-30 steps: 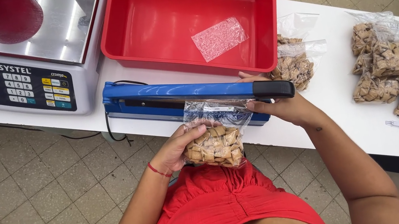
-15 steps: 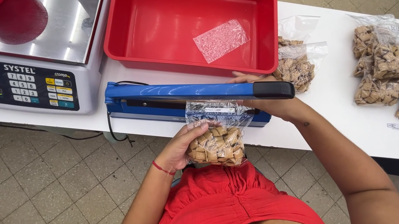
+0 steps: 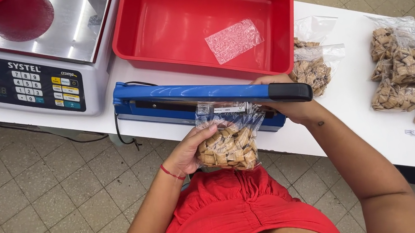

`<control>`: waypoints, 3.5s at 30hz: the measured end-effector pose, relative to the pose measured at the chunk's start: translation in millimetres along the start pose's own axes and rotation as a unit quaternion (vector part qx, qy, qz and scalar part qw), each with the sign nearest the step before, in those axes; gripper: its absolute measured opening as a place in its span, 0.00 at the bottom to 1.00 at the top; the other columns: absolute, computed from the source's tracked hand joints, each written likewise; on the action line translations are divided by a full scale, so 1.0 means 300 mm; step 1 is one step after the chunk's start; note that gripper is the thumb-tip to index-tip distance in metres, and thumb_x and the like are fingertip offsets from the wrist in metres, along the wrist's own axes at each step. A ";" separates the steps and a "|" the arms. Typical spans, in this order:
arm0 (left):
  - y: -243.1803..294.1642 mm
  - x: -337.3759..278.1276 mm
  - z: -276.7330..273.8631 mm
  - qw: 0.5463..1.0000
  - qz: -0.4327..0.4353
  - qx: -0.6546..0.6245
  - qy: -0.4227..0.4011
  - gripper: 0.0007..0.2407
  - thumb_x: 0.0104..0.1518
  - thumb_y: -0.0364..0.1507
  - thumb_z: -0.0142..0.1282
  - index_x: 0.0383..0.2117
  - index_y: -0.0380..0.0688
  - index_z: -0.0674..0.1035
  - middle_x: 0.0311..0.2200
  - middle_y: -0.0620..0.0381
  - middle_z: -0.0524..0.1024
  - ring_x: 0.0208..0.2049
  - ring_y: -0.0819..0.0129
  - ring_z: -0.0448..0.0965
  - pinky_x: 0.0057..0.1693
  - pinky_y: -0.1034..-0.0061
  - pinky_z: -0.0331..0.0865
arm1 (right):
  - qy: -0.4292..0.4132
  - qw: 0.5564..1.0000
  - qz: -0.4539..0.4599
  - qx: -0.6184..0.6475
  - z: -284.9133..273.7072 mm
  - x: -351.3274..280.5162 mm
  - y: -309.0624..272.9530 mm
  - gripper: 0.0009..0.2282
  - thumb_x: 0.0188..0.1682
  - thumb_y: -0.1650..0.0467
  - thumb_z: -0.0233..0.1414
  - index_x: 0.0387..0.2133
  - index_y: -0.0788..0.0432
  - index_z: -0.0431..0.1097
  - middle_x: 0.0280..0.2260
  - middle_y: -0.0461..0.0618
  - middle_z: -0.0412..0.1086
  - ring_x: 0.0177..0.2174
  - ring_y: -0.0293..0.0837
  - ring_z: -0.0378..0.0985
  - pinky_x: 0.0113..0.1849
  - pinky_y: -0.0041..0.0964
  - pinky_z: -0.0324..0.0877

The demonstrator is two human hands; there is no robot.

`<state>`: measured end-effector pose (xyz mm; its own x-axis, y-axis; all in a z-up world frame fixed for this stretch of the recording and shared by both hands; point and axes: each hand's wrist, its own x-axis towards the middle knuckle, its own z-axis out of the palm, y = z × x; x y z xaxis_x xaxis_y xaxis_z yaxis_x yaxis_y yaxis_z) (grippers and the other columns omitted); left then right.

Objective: The person is packaging snacks by placing them in small plastic bags and sealing the bags using a manual heat sealer on a counter.

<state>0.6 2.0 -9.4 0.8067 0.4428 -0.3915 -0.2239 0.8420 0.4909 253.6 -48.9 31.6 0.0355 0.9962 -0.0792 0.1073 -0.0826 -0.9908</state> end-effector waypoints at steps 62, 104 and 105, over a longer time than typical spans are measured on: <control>-0.582 0.531 0.792 0.942 -0.041 0.329 -0.060 0.20 0.45 0.32 0.67 0.44 0.37 0.80 0.38 0.50 0.74 0.40 0.65 0.76 0.46 0.69 0.75 | 0.125 0.988 -0.080 0.037 -0.782 -1.026 0.141 0.09 0.31 0.79 0.66 0.14 0.64 0.70 0.14 0.50 0.66 0.17 0.40 0.65 0.22 0.35 0.64; -0.629 0.949 1.099 0.658 0.384 0.637 -0.114 0.23 0.54 0.28 0.60 0.58 0.45 0.68 0.62 0.46 0.60 0.64 0.43 0.57 0.66 0.53 0.54 | 0.559 0.779 -0.039 -0.280 -1.372 -0.976 0.533 0.15 0.58 0.68 0.45 0.53 0.68 0.60 0.50 0.67 0.63 0.52 0.63 0.60 0.55 0.54 0.52; -0.593 0.915 1.048 0.637 0.397 0.654 -0.095 0.23 0.53 0.29 0.61 0.57 0.45 0.70 0.60 0.47 0.64 0.64 0.42 0.58 0.66 0.52 0.54 | 0.580 0.755 -0.065 -0.300 -1.376 -0.988 0.563 0.12 0.60 0.72 0.44 0.52 0.69 0.60 0.49 0.67 0.63 0.51 0.61 0.61 0.53 0.51 0.54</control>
<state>433.8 -123.2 40.4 0.8026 0.4197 0.4239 -0.0547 -0.6558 0.7530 671.3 -369.2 -66.9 0.7945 0.3325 0.5081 0.6027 -0.3302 -0.7264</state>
